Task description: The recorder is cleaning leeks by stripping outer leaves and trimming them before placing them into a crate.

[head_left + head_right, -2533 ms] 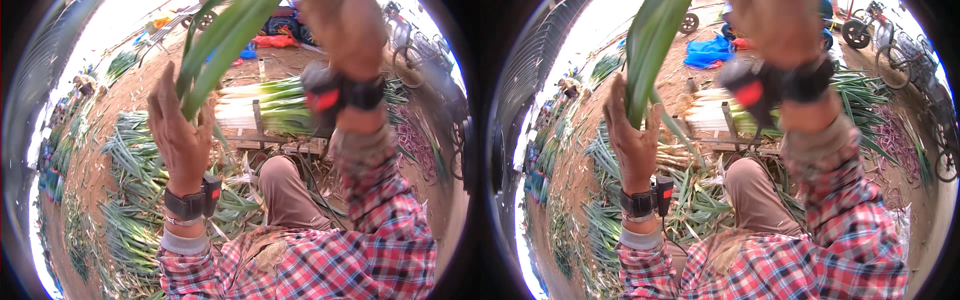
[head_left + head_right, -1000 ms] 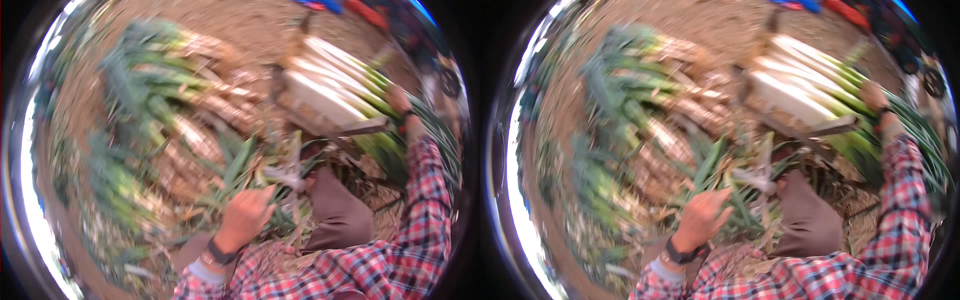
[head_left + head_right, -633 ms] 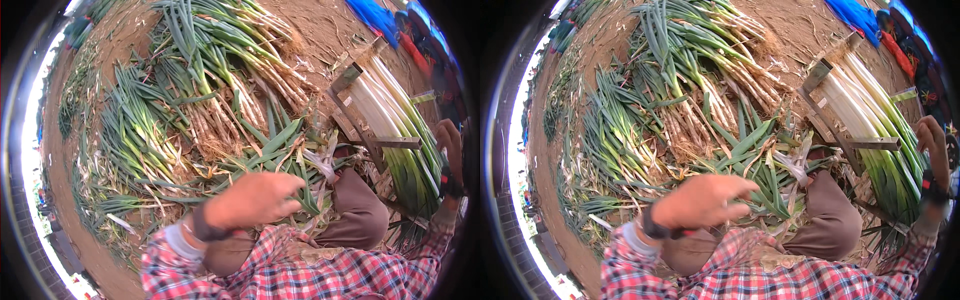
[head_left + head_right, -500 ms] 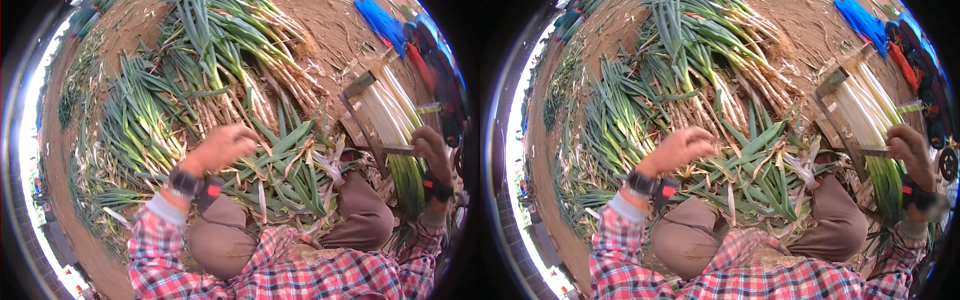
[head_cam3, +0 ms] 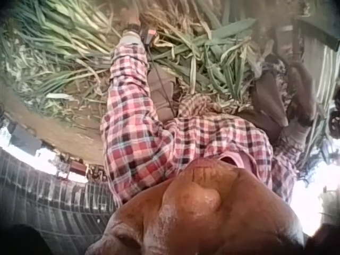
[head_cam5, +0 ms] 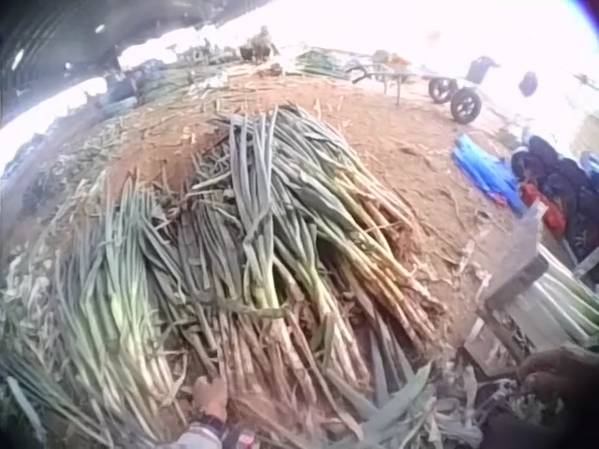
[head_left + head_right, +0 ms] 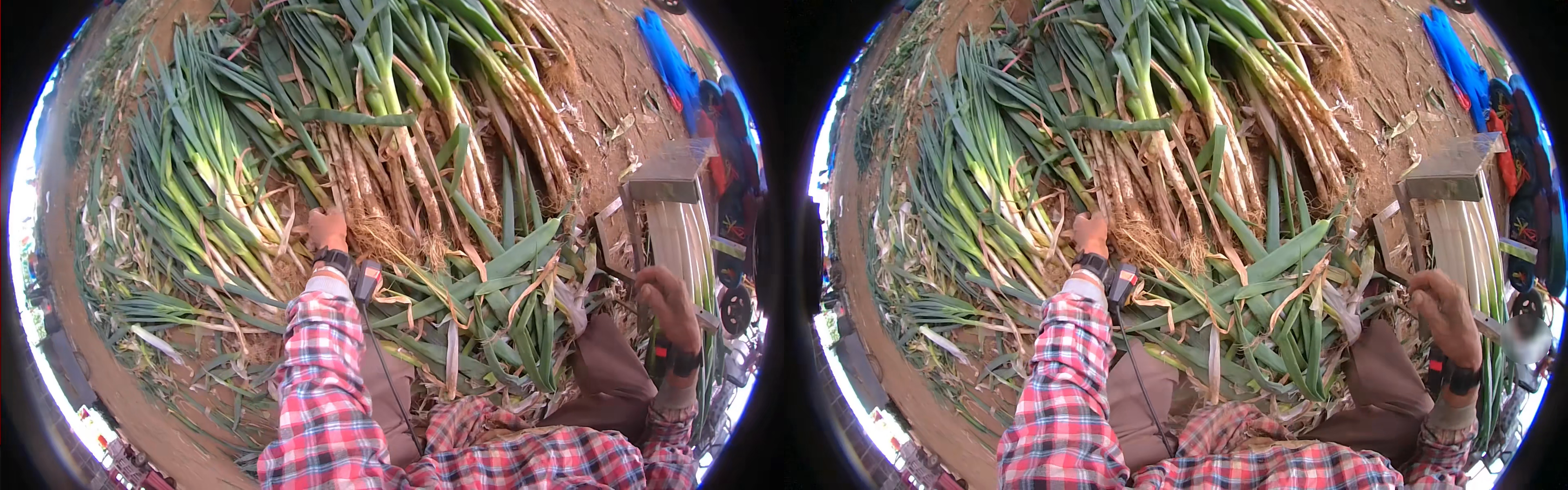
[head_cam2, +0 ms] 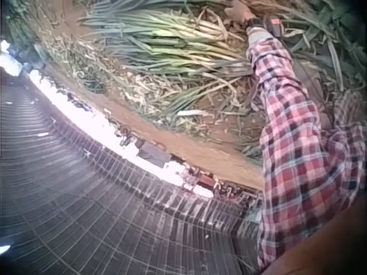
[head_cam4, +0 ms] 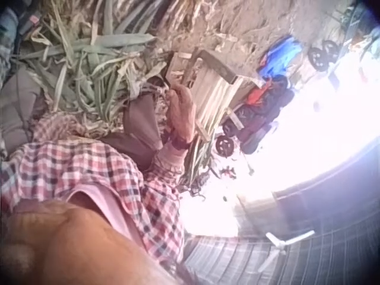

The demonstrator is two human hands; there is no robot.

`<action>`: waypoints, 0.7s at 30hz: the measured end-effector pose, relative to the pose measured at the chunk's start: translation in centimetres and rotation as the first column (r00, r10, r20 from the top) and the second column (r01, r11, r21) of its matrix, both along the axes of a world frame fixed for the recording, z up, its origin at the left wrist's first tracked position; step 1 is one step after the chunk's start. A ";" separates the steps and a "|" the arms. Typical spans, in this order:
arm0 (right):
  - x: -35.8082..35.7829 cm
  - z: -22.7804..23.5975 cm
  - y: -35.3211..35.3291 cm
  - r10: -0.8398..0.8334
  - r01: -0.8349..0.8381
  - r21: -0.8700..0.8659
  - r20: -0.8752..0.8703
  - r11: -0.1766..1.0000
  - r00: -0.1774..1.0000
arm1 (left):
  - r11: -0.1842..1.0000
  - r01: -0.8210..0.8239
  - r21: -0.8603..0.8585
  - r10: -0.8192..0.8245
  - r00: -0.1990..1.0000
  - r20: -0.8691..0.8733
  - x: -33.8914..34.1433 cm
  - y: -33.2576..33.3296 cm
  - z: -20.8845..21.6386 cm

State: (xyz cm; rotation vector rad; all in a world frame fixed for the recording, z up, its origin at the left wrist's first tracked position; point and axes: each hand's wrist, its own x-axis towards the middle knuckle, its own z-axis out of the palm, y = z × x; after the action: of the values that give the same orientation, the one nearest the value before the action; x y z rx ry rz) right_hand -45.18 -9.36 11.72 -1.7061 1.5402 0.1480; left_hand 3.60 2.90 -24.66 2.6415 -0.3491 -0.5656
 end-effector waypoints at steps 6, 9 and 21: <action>1.1 -2.0 -0.7 -0.008 0.009 0.059 -0.018 0.998 1.000 | 0.885 -0.100 -0.454 -0.222 0.767 -0.602 3.0 1.2 3.3; 0.4 -2.5 -1.4 0.024 -0.023 0.048 -0.020 0.999 1.000 | 0.799 -0.308 -0.516 -0.192 0.682 -0.705 6.8 2.0 9.9; 9.7 -4.8 4.1 0.105 -0.189 0.207 0.361 0.960 0.927 | 0.894 0.015 -0.448 -0.444 0.179 -0.878 -3.5 5.1 24.2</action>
State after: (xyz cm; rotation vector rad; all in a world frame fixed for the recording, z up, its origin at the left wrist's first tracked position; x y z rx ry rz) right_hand -35.46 -5.22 6.95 -1.5579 1.0868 0.0982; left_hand 0.14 8.00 -0.46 1.3587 -0.3729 -1.9344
